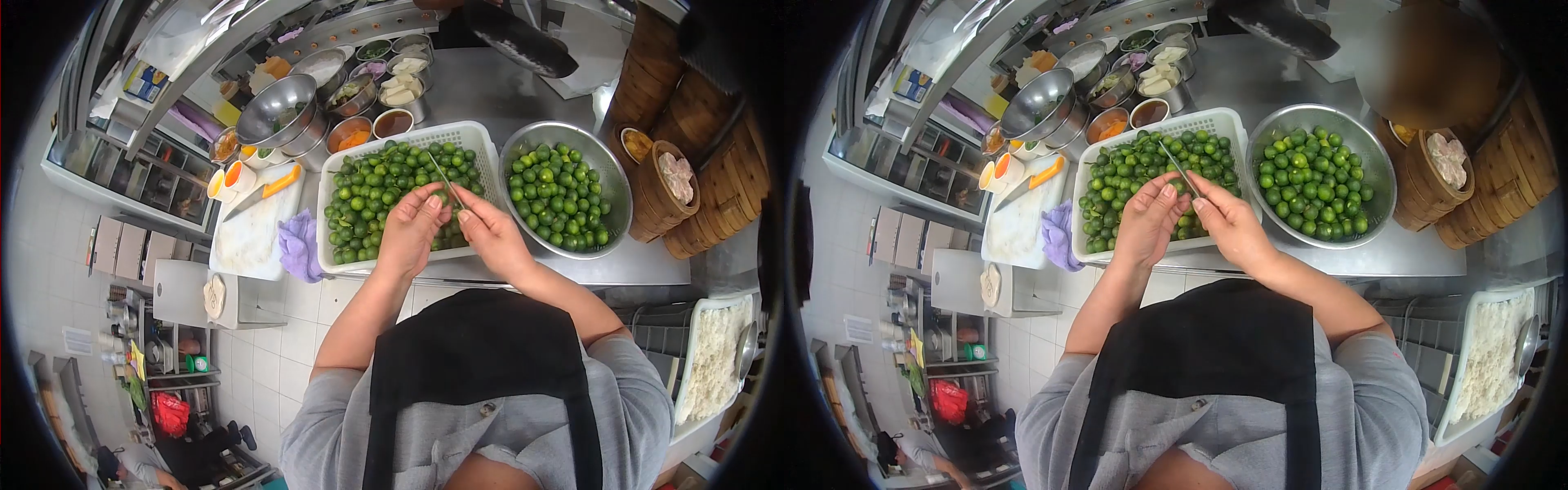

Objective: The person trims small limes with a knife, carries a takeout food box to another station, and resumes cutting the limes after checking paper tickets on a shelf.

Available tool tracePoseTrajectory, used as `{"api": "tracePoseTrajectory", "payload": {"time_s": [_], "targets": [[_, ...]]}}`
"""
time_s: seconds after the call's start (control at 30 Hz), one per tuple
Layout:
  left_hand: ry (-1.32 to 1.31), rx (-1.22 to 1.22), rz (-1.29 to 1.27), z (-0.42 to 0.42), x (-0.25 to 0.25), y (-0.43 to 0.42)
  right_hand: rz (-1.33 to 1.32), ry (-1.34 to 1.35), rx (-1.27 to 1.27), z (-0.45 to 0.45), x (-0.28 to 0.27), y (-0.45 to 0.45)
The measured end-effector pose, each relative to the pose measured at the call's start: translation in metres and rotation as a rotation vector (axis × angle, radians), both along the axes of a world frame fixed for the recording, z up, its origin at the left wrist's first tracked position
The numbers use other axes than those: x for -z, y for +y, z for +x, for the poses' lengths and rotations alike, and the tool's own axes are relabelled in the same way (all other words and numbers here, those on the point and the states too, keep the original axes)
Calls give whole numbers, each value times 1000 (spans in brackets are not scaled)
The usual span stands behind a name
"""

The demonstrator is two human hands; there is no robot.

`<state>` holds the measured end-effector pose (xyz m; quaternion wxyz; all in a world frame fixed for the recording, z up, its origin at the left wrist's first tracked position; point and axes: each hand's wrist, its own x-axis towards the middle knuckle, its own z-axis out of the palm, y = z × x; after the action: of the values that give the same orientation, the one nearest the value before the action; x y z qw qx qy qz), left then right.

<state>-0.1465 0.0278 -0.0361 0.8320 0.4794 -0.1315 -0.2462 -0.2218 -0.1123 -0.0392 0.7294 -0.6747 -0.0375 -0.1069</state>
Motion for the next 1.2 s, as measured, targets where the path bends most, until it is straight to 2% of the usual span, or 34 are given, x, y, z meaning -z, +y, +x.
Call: {"api": "tracePoseTrajectory", "payload": {"time_s": [0.07, 0.1, 0.17, 0.3, 0.47, 0.6, 0.67, 0.77, 0.83, 0.93, 1.0, 1.07, 1.1, 1.13, 1.2], "targets": [[26, -8, -2, 1, 0, 1, 166, 135, -82, -2, -4, -2], [44, -27, -30, 3, 1, 1, 166, 138, -82, -3, -5, -3], [63, -48, -55, 3, 2, 2, 383, 268, -179, -4, -9, -6], [2, -35, -72, 6, 10, 5, 335, 319, -194, -7, -17, 2], [23, -30, -92, 7, 18, 6, 243, 225, -201, -4, -11, 3], [50, -61, -155, 3, 12, 4, 263, 270, -203, -4, -15, 0], [68, -67, -173, 4, 13, 3, 391, 311, -241, -4, -17, -1], [50, -85, -157, 3, 15, 2, 347, 275, -230, -5, -19, 4], [-18, -96, -162, 2, 12, 3, 374, 297, -221, -3, -16, 4], [-518, -421, 67, 11, 3, -2, 432, 340, -139, 3, -3, -1], [-591, -395, 84, 12, -17, -8, 267, 388, -125, 0, -3, -2], [-762, -250, 137, 11, -35, -28, 154, 460, -197, -7, -21, -5], [-872, -169, 226, 9, -41, -40, 219, 402, -223, -3, 3, -2], [-979, -92, 317, 8, -47, -52, 176, 410, -297, -6, -8, -7], [-966, 110, 463, -1, -61, -74, 138, 528, -310, -11, -23, -12]]}}
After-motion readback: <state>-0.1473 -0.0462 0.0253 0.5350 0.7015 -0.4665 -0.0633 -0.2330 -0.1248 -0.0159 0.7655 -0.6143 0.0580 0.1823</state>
